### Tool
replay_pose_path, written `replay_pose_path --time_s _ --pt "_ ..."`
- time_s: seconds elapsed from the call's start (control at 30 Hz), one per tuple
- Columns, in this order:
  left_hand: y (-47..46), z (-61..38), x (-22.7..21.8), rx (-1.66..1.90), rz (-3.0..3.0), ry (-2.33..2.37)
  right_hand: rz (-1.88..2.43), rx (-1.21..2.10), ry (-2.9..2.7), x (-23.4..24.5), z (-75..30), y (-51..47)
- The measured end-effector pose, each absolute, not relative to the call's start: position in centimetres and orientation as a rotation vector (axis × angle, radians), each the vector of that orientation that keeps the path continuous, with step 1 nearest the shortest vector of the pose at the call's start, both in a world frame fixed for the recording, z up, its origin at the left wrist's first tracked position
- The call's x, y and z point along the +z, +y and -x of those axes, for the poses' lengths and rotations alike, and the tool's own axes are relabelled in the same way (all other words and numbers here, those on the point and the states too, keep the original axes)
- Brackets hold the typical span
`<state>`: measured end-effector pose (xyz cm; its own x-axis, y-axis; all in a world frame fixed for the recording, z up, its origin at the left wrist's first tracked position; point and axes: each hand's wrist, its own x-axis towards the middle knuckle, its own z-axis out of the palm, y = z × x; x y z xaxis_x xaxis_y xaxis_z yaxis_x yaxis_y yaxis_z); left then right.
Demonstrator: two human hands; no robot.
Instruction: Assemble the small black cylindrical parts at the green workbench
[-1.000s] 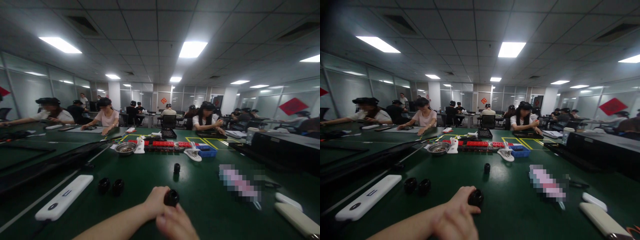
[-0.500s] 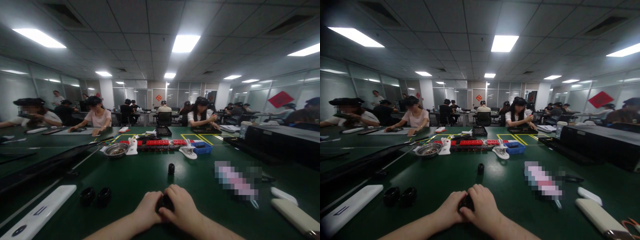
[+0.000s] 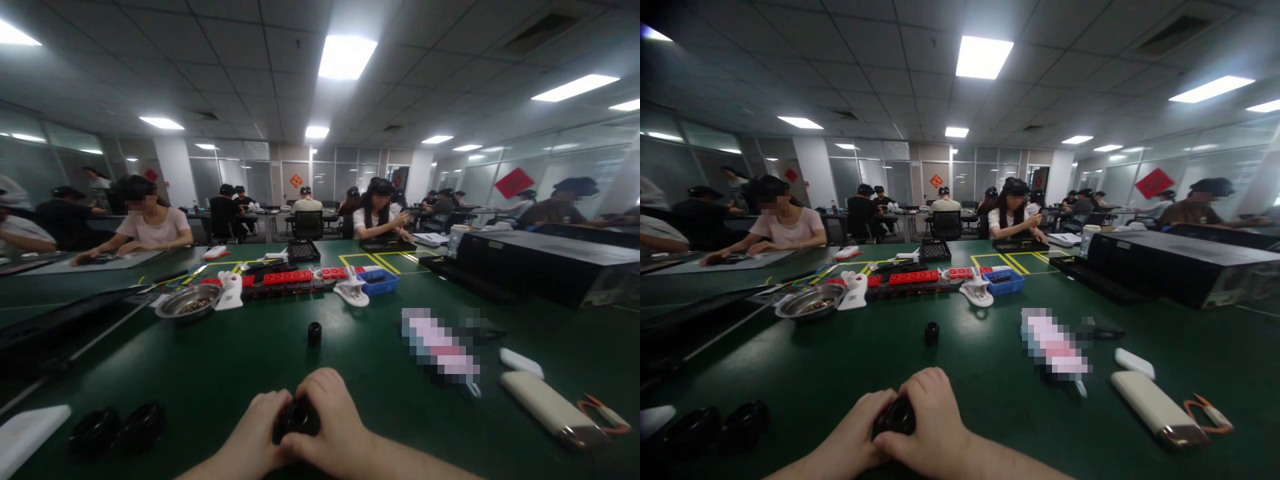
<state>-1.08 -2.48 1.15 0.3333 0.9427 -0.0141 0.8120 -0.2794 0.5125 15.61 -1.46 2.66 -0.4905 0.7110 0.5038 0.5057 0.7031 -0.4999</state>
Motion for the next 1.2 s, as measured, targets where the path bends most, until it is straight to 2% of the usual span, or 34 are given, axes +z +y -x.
replay_pose_path --time_s 0.23,0.43,0.67,0.9,1.1,1.2 --pt "-2.8 0.8 1.9 0.442 -2.161 1.502 0.699 0.556 -2.241 3.2 -16.1 -1.4" --pt "-2.9 0.9 1.9 0.407 -2.173 1.541 1.015 0.578 -2.119 2.7 -15.8 -1.7" --pt "-2.7 1.1 1.2 0.492 -2.183 1.481 0.824 0.666 -2.268 2.5 -15.9 -1.7" --pt "-2.8 1.1 1.4 0.422 -2.170 1.574 1.065 0.567 -2.146 3.0 -15.6 -1.8" --pt "-2.8 1.0 1.3 0.476 -2.173 1.552 0.799 0.569 -2.227 1.9 -15.7 -1.3" --pt "-2.8 1.0 1.2 0.460 -2.203 1.587 0.932 0.550 -2.133 1.5 -15.8 -1.2"
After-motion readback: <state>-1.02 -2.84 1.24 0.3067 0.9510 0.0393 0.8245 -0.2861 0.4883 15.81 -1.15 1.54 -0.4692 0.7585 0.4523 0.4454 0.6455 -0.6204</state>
